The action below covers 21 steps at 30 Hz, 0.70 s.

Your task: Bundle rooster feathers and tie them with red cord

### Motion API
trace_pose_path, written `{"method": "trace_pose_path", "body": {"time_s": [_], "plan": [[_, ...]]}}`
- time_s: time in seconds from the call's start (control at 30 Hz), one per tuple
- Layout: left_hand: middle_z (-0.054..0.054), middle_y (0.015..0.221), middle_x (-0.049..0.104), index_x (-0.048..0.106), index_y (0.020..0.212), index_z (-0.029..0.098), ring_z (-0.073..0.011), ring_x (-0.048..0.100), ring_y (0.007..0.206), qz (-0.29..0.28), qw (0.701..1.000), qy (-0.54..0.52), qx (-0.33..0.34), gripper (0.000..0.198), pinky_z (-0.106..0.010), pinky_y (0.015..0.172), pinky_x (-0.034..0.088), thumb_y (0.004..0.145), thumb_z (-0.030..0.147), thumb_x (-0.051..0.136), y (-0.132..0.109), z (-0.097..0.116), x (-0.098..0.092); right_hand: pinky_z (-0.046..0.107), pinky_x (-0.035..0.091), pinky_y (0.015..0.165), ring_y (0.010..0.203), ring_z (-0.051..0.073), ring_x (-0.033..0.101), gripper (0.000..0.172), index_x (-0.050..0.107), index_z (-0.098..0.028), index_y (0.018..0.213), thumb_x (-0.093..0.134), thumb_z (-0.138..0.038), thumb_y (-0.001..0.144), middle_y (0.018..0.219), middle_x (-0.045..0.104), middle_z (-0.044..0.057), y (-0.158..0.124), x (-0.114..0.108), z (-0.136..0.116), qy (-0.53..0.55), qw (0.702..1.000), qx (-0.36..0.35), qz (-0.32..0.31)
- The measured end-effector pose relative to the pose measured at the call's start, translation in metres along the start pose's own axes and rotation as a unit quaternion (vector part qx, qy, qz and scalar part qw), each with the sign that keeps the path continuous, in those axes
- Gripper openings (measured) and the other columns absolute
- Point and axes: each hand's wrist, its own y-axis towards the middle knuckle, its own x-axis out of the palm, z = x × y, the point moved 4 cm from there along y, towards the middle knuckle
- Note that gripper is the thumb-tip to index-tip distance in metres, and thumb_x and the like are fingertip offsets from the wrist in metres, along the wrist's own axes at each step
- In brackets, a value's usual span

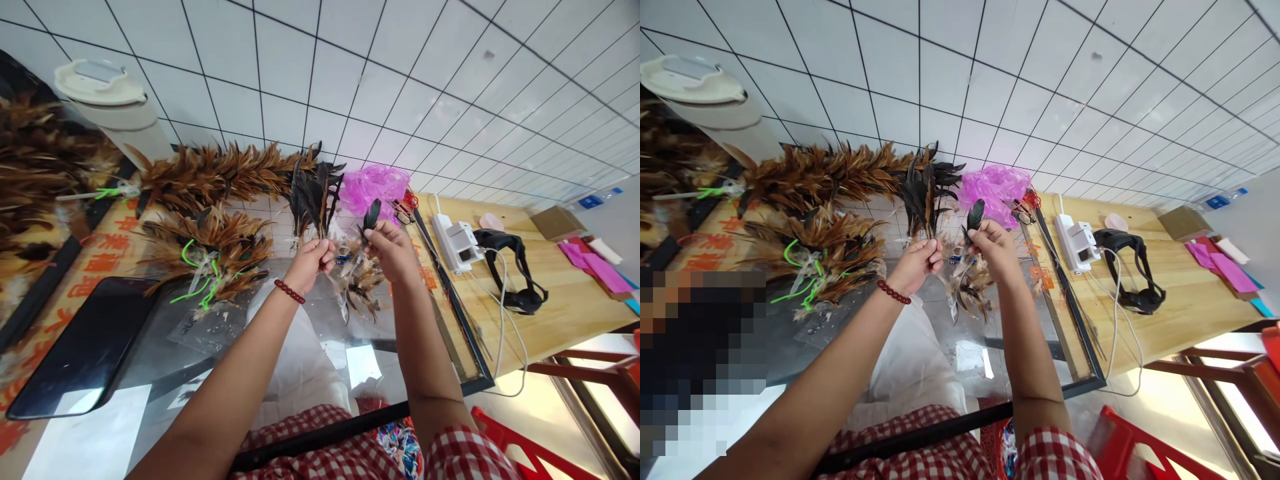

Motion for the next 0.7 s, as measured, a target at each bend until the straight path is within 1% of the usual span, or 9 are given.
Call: {"method": "trace_pose_path", "body": {"time_s": [0.1, 0.17, 0.23, 0.27, 0.37, 0.43, 0.53, 0.63, 0.7], "plan": [[0.003, 0.053, 0.048, 0.055, 0.073, 0.013, -0.008, 0.052, 0.043, -0.007, 1.0, -0.001, -0.01, 0.023, -0.018, 0.042, 0.037, 0.082, 0.033, 0.063, 0.0, 0.001, -0.001, 0.026, 0.046, 0.06, 0.061, 0.012, 0.057, 0.025, 0.066, -0.018, 0.079, 0.076, -0.038, 0.067, 0.07, 0.064, 0.0, -0.008, -0.011, -0.009, -0.152, 0.977, 0.049, -0.138], [0.001, 0.057, 0.054, 0.058, 0.077, 0.012, -0.0109, 0.058, 0.048, -0.06, 0.997, 0.003, -0.04, 0.024, -0.019, 0.043, 0.041, 0.08, 0.035, 0.065, -0.002, -0.003, 0.002, 0.029, 0.048, 0.073, 0.077, 0.015, 0.061, 0.028, 0.07, -0.018, 0.089, 0.074, -0.039, 0.071, 0.083, 0.068, 0.002, -0.01, -0.013, -0.009, -0.196, 0.967, 0.04, -0.158], [-0.001, 0.058, 0.057, 0.06, 0.08, 0.011, -0.0137, 0.061, 0.051, -0.137, 0.986, -0.003, -0.091, 0.027, -0.02, 0.043, 0.043, 0.077, 0.037, 0.068, -0.006, -0.009, 0.006, 0.032, 0.047, 0.085, 0.089, 0.017, 0.061, 0.029, 0.07, -0.019, 0.094, 0.069, -0.042, 0.076, 0.091, 0.068, 0.003, -0.008, -0.006, -0.004, -0.16, 0.974, 0.02, -0.161], [-0.001, 0.057, 0.057, 0.06, 0.079, 0.011, -0.0144, 0.062, 0.051, -0.173, 0.978, -0.011, -0.119, 0.028, -0.02, 0.043, 0.044, 0.076, 0.038, 0.069, -0.009, -0.013, 0.009, 0.033, 0.047, 0.088, 0.09, 0.017, 0.061, 0.03, 0.07, -0.019, 0.093, 0.068, -0.044, 0.078, 0.089, 0.068, 0.003, -0.007, 0.001, 0.001, -0.122, 0.975, 0.023, -0.182], [0.001, 0.058, 0.058, 0.058, 0.076, 0.014, -0.0121, 0.058, 0.047, -0.218, 0.962, -0.057, -0.153, 0.024, -0.022, 0.044, 0.047, 0.075, 0.033, 0.071, -0.013, -0.017, 0.011, 0.032, 0.051, 0.079, 0.075, 0.016, 0.062, 0.034, 0.068, -0.018, 0.085, 0.07, -0.05, 0.074, 0.072, 0.063, 0.001, -0.008, 0.024, 0.018, 0.009, 0.964, 0.077, -0.254], [0.001, 0.06, 0.059, 0.057, 0.078, 0.014, -0.0116, 0.058, 0.047, -0.224, 0.959, -0.071, -0.157, 0.02, -0.023, 0.045, 0.049, 0.078, 0.031, 0.069, -0.014, -0.017, 0.012, 0.03, 0.052, 0.068, 0.063, 0.014, 0.06, 0.036, 0.066, -0.017, 0.084, 0.071, -0.051, 0.073, 0.063, 0.059, -0.001, -0.007, 0.03, 0.025, 0.067, 0.964, 0.107, -0.235], [-0.005, 0.069, 0.066, 0.06, 0.091, 0.013, -0.0165, 0.066, 0.057, -0.237, 0.956, -0.047, -0.164, 0.023, -0.023, 0.048, 0.05, 0.083, 0.034, 0.063, -0.014, -0.015, 0.012, 0.026, 0.048, 0.055, 0.053, 0.012, 0.054, 0.034, 0.064, -0.018, 0.081, 0.071, -0.05, 0.073, 0.056, 0.052, -0.004, -0.004, 0.03, 0.029, 0.075, 0.974, 0.117, -0.177], [-0.012, 0.088, 0.07, 0.06, 0.102, 0.015, -0.0184, 0.069, 0.067, -0.214, 0.965, -0.041, -0.148, 0.028, -0.024, 0.052, 0.051, 0.084, 0.037, 0.061, -0.011, -0.012, 0.01, 0.025, 0.046, 0.054, 0.056, 0.011, 0.051, 0.033, 0.064, -0.019, 0.075, 0.073, -0.05, 0.069, 0.067, 0.059, -0.001, 0.001, 0.024, 0.025, 0.046, 0.99, 0.08, -0.105], [-0.011, 0.087, 0.069, 0.062, 0.101, 0.014, -0.0167, 0.068, 0.066, -0.192, 0.97, -0.037, -0.142, 0.028, -0.024, 0.053, 0.051, 0.084, 0.037, 0.061, -0.01, -0.013, 0.008, 0.024, 0.044, 0.055, 0.059, 0.01, 0.049, 0.035, 0.063, -0.019, 0.073, 0.073, -0.052, 0.067, 0.077, 0.063, 0.001, 0.003, 0.021, 0.022, 0.028, 0.996, 0.057, -0.064]]}}
